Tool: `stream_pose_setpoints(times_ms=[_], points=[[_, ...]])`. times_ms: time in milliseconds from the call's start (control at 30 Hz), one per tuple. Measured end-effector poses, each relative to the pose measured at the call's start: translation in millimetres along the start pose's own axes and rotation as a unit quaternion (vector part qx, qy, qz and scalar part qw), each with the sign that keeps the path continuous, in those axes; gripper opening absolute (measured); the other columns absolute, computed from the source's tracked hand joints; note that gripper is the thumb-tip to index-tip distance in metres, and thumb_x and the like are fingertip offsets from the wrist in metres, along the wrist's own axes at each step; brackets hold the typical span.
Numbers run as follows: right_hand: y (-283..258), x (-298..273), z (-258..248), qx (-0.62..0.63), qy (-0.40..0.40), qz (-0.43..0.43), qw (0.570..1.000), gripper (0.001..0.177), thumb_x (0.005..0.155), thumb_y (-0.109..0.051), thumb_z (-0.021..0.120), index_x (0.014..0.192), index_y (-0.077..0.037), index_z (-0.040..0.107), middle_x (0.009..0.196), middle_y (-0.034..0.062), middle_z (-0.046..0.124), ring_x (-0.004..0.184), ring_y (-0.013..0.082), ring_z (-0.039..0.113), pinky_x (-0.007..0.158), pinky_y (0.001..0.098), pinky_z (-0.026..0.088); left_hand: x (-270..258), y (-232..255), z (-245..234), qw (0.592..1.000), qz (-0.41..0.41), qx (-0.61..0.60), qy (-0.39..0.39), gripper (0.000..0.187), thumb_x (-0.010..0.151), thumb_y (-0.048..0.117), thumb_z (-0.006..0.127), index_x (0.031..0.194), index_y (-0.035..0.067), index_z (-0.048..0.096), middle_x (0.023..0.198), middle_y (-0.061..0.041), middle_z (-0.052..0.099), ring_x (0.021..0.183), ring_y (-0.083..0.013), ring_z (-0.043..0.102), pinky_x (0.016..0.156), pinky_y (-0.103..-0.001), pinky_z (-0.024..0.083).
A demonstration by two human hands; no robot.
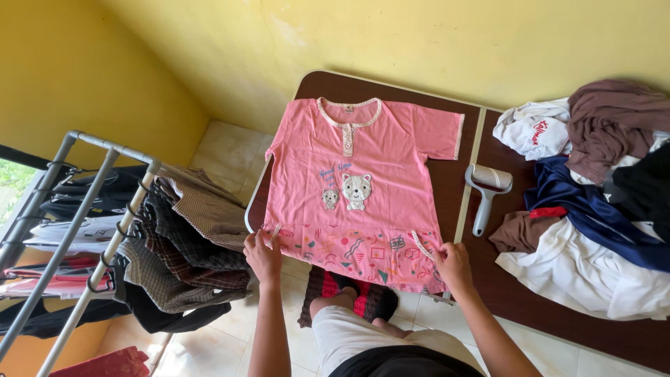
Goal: The person removes a pink child's dress from a drying rack and lays it flat on a table. They then use a handheld garment steamer to smooth the fabric, moving the device systematically over the front of the dress while holding it in place with their other hand.
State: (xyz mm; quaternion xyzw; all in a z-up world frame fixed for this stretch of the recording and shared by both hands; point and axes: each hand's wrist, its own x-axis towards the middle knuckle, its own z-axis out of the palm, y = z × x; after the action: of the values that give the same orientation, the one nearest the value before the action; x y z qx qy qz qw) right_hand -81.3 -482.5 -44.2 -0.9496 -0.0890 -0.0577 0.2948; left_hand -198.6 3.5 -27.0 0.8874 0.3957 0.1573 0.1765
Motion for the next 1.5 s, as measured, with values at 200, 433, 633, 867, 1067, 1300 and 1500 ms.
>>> stream_pose_setpoints(times_ms=[200,433,633,867,1067,1300,1500], points=[[-1.4,9.7,6.0,-0.044,-0.069,0.079,0.994,0.020,0.086,-0.022,0.076,0.088,-0.003,0.071,0.093,0.0202,0.070,0.091,0.0399,0.067,0.081,0.0473,0.055,19.6,-22.2,8.0,0.997,0.003,-0.074,-0.025,0.026,0.088,0.031,0.075,0.096,0.006,0.073,0.105,-0.016,0.070,0.099,-0.0359,0.065,0.085,-0.049,0.052],[16.8,15.7,-24.9,0.113,-0.124,0.159,0.973,0.022,0.091,-0.023,0.073,0.100,-0.003,0.069,0.087,0.0151,0.073,0.079,0.0289,0.070,0.074,0.0395,0.055,38.7,-38.9,9.1,0.965,0.019,-0.261,-0.009,0.024,0.099,0.021,0.070,0.102,-0.001,0.063,0.086,-0.013,0.069,0.076,-0.0290,0.068,0.072,-0.040,0.054],[18.9,10.7,-26.8,0.159,-0.130,0.159,0.966,0.031,0.083,-0.014,0.080,0.107,-0.003,0.065,0.087,0.0084,0.073,0.077,0.0164,0.068,0.072,0.0315,0.055,36.1,-34.1,-16.4,0.942,-0.027,-0.284,-0.177,0.045,0.082,0.024,0.083,0.115,0.000,0.064,0.081,-0.012,0.073,0.072,-0.0184,0.070,0.065,-0.032,0.054],[29.5,6.5,-22.7,0.147,-0.152,0.156,0.965,0.027,0.084,-0.014,0.078,0.107,-0.004,0.068,0.088,0.0099,0.073,0.077,0.0204,0.068,0.071,0.0328,0.054,27.6,-27.8,-35.2,0.970,-0.037,-0.182,-0.158,0.042,0.087,0.032,0.079,0.117,0.004,0.067,0.090,-0.010,0.073,0.080,-0.0222,0.070,0.071,-0.039,0.055],[3.3,3.7,-20.2,0.056,-0.099,0.074,0.991,0.018,0.088,-0.011,0.074,0.104,-0.004,0.068,0.095,0.0130,0.071,0.088,0.0269,0.072,0.079,0.0364,0.057,21.3,9.0,-7.4,0.994,0.082,0.036,-0.057,0.037,0.089,0.025,0.072,0.120,0.006,0.067,0.119,-0.019,0.065,0.116,-0.0358,0.059,0.094,-0.053,0.048],[-42.8,52.2,33.0,0.072,-0.047,-0.091,0.992,0.049,0.085,-0.011,0.073,0.131,-0.004,0.057,0.140,0.0177,0.053,0.135,0.0388,0.054,0.115,0.0445,0.045,5.4,126.7,69.9,0.957,0.255,-0.043,-0.131,0.047,0.101,0.033,0.057,0.142,0.012,0.058,0.154,-0.016,0.048,0.150,-0.0417,0.031,0.123,-0.061,0.023],[-46.7,113.4,101.4,0.030,-0.073,-0.079,0.994,0.065,0.086,-0.015,0.070,0.146,-0.002,0.046,0.156,0.0252,0.038,0.148,0.0433,0.035,0.117,0.0472,0.037,8.3,203.9,110.2,0.951,0.257,0.008,-0.173,0.075,0.090,0.054,0.063,0.154,0.019,0.043,0.166,-0.017,0.029,0.155,-0.0438,0.016,0.124,-0.064,0.006]])
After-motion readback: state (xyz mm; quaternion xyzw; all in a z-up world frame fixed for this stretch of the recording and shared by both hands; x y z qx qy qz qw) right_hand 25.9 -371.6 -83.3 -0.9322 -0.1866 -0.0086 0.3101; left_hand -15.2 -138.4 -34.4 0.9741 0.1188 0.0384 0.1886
